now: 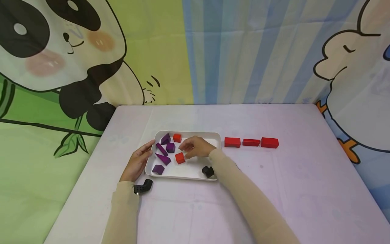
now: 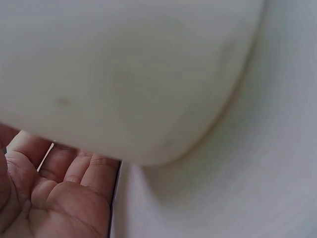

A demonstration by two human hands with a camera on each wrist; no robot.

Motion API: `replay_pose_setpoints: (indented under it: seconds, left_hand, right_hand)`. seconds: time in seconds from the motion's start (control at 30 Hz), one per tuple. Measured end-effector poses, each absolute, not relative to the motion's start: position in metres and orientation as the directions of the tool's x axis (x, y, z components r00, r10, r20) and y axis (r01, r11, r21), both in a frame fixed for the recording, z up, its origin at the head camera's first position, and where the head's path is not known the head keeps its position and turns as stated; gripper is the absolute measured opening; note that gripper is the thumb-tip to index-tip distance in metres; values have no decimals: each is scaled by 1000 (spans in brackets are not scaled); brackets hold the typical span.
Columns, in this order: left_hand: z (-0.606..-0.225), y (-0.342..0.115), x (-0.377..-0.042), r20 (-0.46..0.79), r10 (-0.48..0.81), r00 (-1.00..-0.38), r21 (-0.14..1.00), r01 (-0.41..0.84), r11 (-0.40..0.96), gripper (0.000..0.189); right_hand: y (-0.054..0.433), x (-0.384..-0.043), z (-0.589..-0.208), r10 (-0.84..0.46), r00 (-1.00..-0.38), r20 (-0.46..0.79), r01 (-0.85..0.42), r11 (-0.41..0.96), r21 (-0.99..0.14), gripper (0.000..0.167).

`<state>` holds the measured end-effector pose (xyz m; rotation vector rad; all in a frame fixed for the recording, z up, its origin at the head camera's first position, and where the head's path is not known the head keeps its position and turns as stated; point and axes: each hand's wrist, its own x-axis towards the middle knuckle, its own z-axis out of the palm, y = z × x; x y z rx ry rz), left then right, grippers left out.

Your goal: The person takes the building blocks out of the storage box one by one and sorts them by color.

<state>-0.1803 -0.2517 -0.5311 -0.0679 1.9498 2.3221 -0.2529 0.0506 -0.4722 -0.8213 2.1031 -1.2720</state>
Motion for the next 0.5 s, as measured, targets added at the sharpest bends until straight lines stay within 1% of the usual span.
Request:
replay_pose_setpoints:
  seconds: [0.13,0.23,0.5]
  left_hand:
    - [-531,-251,-180,-106,51,-993,979,-113,-170,55]
    - [-530,-251,-180,-106,48,-993,980,-113,-164,55]
    - [-531,-251,-181,-110,40,-993,976,-115,-185,55]
  right_hand:
    - [45,-250,-473,-723,-667,-178,-226,424,-877,37]
    - [42,-249,-474,-717,-673,-183,-248,452,-857,36]
    - [43,-250,-475,-717,-677,-164,-285,462,-840,31]
